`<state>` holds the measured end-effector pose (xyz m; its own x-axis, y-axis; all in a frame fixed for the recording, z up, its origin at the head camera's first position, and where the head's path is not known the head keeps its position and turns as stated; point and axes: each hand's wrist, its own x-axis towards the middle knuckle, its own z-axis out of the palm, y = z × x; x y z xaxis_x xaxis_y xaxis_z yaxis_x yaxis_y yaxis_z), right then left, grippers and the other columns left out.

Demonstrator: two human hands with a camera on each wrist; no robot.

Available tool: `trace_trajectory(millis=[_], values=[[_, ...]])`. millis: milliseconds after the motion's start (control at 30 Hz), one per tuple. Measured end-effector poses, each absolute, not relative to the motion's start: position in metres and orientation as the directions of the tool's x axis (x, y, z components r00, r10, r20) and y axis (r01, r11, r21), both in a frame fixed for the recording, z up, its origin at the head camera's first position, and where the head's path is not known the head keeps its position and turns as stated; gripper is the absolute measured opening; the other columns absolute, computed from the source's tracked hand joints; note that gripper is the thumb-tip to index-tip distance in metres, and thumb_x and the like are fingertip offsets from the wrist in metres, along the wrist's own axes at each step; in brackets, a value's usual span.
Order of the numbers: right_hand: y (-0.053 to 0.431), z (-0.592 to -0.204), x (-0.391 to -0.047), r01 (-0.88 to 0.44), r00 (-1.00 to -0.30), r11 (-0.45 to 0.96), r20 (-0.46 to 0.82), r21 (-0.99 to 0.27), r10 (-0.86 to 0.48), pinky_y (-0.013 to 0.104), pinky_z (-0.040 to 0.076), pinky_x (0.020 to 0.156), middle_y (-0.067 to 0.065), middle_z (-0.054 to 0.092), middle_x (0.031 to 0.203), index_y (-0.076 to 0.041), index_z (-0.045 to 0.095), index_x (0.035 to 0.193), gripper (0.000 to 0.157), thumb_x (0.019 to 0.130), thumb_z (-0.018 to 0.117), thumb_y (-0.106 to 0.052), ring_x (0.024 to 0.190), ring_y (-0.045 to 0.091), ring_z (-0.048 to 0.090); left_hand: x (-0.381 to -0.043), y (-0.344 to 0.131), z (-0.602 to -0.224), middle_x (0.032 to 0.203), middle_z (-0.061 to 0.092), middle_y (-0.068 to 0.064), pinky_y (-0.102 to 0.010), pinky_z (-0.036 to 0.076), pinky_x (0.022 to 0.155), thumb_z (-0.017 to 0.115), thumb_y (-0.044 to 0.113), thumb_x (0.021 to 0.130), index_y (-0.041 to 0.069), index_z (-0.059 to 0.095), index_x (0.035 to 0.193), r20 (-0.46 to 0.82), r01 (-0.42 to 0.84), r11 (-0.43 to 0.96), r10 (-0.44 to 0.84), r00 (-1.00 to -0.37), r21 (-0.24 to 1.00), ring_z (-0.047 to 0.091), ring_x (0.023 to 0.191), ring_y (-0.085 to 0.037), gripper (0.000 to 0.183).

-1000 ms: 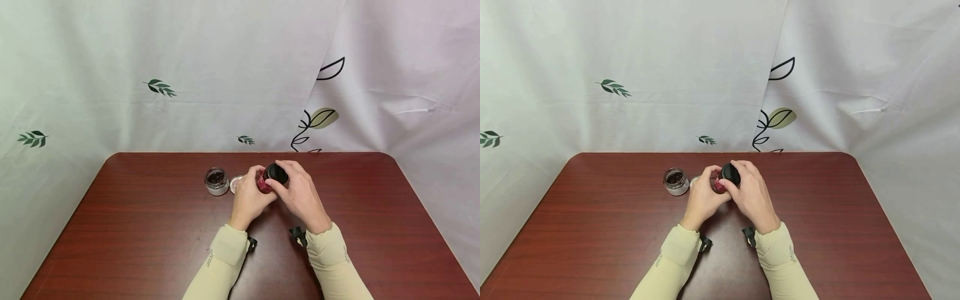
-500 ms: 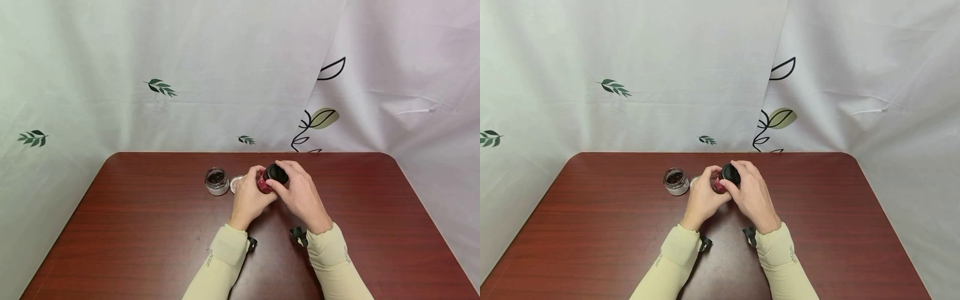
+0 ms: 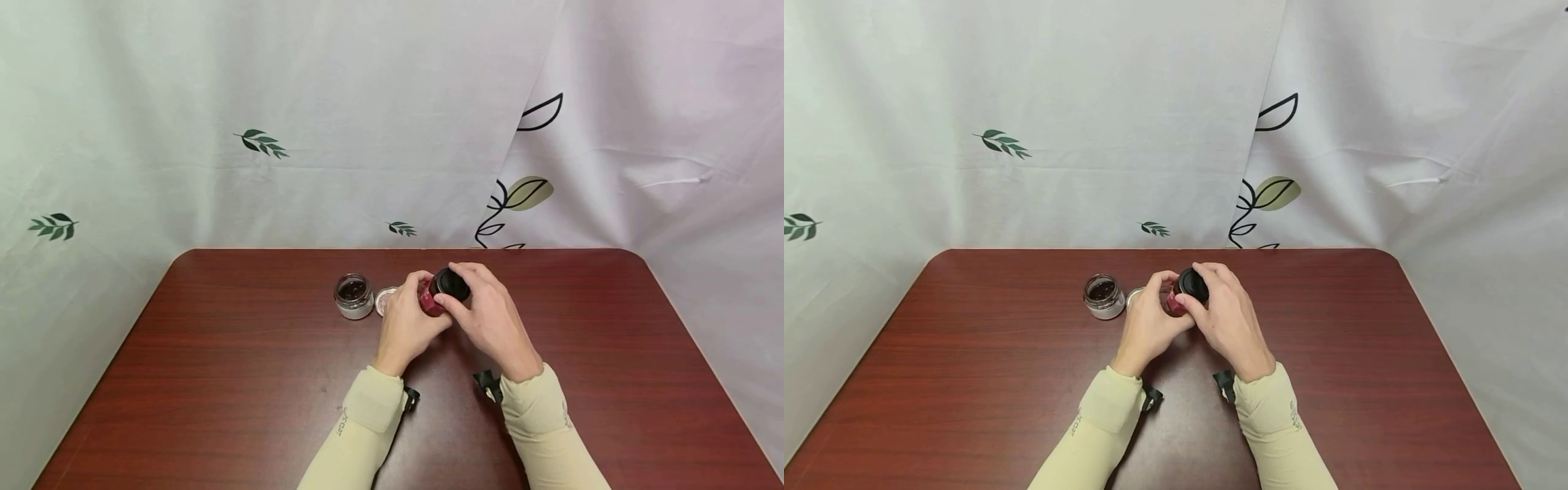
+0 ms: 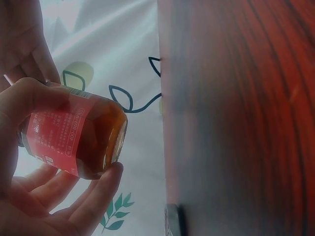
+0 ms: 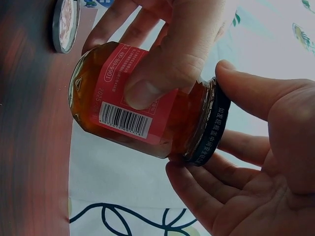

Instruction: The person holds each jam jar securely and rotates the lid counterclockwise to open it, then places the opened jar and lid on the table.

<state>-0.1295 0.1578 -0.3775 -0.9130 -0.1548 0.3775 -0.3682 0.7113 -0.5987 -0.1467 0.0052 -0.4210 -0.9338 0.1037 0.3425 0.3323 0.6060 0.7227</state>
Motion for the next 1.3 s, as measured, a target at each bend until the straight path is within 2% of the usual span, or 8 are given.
trace_trajectory(millis=[233, 867, 1300], values=[[0.1579, -0.3772, -0.1300, -0.374, -0.911, 0.710, 0.379, -0.597, -0.162, 0.044, 0.047, 0.099, 0.011, 0.060, 0.129, 0.000, 0.061, 0.134, 0.053, 0.089, 0.078, -0.023, 0.119, 0.026, 0.058, -0.1472, 0.0049, -0.4217, 0.099, 0.068, -0.003, -0.037, 0.053, 0.080, 0.085, 0.027, 0.072, 0.011, 0.060, 0.121, 0.339, 0.330, 0.602, 0.103, -0.935, 0.727, 0.064, 0.089, -0.019, 0.057], [0.1590, -0.3770, -0.1296, -0.378, -0.910, 0.710, 0.379, -0.595, -0.168, 0.044, 0.048, 0.098, 0.011, 0.061, 0.129, 0.000, 0.062, 0.133, 0.053, 0.089, 0.078, -0.024, 0.118, 0.026, 0.059, -0.1472, 0.0050, -0.4219, 0.106, 0.070, -0.004, -0.037, 0.053, 0.083, 0.085, 0.027, 0.072, 0.012, 0.060, 0.121, 0.344, 0.339, 0.605, 0.113, -0.932, 0.720, 0.066, 0.095, -0.021, 0.057], [0.1599, -0.3775, -0.1299, -0.387, -0.910, 0.701, 0.370, -0.599, -0.186, 0.043, 0.047, 0.098, 0.011, 0.061, 0.130, 0.000, 0.061, 0.135, 0.054, 0.090, 0.078, -0.024, 0.116, 0.025, 0.060, -0.1469, 0.0046, -0.4234, 0.102, 0.070, -0.004, -0.037, 0.053, 0.082, 0.085, 0.027, 0.071, 0.012, 0.060, 0.120, 0.341, 0.336, 0.613, 0.113, -0.933, 0.715, 0.065, 0.092, -0.020, 0.057]])
